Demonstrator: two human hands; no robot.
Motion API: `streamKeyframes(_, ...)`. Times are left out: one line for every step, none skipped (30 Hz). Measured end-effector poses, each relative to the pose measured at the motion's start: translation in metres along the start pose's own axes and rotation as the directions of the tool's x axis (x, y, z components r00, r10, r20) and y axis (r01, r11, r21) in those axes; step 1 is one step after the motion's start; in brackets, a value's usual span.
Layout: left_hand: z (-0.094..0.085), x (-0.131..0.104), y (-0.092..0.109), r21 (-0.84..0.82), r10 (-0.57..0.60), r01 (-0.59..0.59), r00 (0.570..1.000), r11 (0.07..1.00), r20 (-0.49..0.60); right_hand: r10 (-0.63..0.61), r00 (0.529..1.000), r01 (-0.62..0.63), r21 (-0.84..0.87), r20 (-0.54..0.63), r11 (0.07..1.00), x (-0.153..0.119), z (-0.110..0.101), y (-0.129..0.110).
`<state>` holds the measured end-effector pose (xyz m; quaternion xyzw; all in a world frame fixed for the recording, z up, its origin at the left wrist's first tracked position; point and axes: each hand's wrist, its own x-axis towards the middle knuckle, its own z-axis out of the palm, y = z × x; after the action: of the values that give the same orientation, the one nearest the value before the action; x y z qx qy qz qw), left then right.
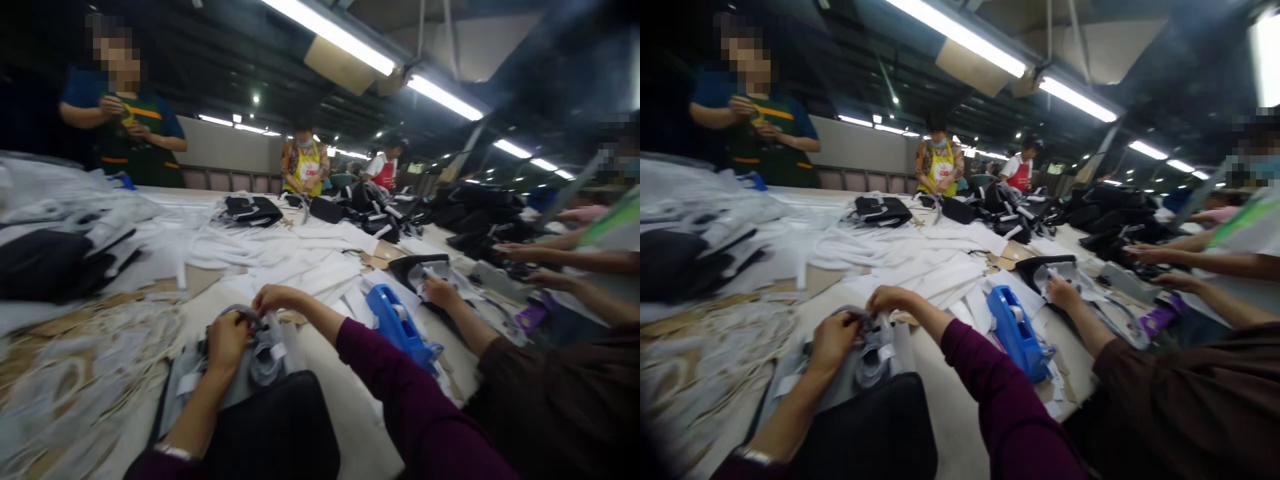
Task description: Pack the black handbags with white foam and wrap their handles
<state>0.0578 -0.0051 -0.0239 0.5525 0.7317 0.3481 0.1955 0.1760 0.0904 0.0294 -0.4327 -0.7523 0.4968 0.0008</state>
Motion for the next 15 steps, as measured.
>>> streamKeyframes(0.000, -0.004, 0.004, -0.019, -0.035, 0.036, 0.999, 0.999, 0.019, -0.013, 1.000, 0.013, 0.006, 0.020, 1.000, 0.000, 0.000, 0.002)
streamKeyframes(0.000, -0.006, 0.007, -0.035, -0.029, 0.029, 0.999, 0.999, 0.019, -0.025, 0.999, 0.025, 0.008, 0.040, 1.000, 0.000, -0.001, 0.005)
streamKeyframes(0.001, -0.008, 0.008, -0.019, -0.027, 0.027, 1.000, 0.999, 0.000, -0.034, 0.998, 0.034, 0.007, 0.060, 0.999, 0.002, -0.003, 0.007)
streamKeyframes(0.002, -0.008, 0.009, 0.004, -0.048, 0.048, 0.999, 0.999, -0.017, -0.046, 0.996, 0.045, 0.006, 0.078, 0.999, 0.005, -0.005, 0.009)
streamKeyframes(0.002, -0.008, 0.010, 0.024, -0.063, 0.064, 0.997, 0.998, -0.034, -0.053, 0.994, 0.053, 0.000, 0.095, 0.999, 0.008, -0.008, 0.011)
streamKeyframes(0.002, -0.008, 0.010, 0.044, -0.079, 0.081, 0.996, 0.996, -0.050, -0.058, 0.992, 0.059, -0.006, 0.108, 0.998, 0.010, -0.009, 0.011)
streamKeyframes(0.002, -0.009, 0.010, 0.055, -0.090, 0.093, 0.994, 0.994, -0.061, -0.063, 0.991, 0.065, -0.013, 0.119, 0.998, 0.012, -0.011, 0.011)
streamKeyframes(0.001, -0.010, 0.011, 0.058, -0.091, 0.095, 0.994, 0.994, -0.067, -0.066, 0.990, 0.069, -0.019, 0.127, 0.997, 0.012, -0.011, 0.010)
streamKeyframes(0.000, -0.011, 0.012, 0.056, -0.087, 0.091, 0.994, 0.994, -0.067, -0.069, 0.989, 0.073, -0.021, 0.133, 0.997, 0.012, -0.011, 0.008)
streamKeyframes(-0.002, -0.012, 0.012, 0.055, -0.078, 0.082, 0.995, 0.995, -0.062, -0.071, 0.988, 0.074, -0.018, 0.140, 0.997, 0.011, -0.010, 0.007)
streamKeyframes(-0.003, -0.012, 0.013, 0.054, -0.069, 0.072, 0.996, 0.996, -0.053, -0.073, 0.986, 0.075, -0.011, 0.148, 0.997, 0.011, -0.010, 0.006)
streamKeyframes(-0.004, -0.011, 0.012, 0.064, -0.065, 0.068, 0.997, 0.996, -0.042, -0.073, 0.985, 0.074, 0.001, 0.158, 0.997, 0.010, -0.009, 0.006)
streamKeyframes(-0.004, -0.010, 0.012, 0.080, -0.067, 0.069, 0.997, 0.994, -0.033, -0.076, 0.983, 0.074, 0.016, 0.169, 0.997, 0.011, -0.009, 0.006)
streamKeyframes(-0.004, -0.008, 0.011, 0.099, -0.078, 0.080, 0.997, 0.992, -0.021, -0.080, 0.980, 0.076, 0.034, 0.183, 0.997, 0.011, -0.010, 0.007)
streamKeyframes(-0.004, -0.005, 0.009, 0.116, -0.078, 0.079, 0.997, 0.990, -0.010, -0.089, 0.976, 0.079, 0.053, 0.200, 0.995, 0.012, -0.011, 0.009)
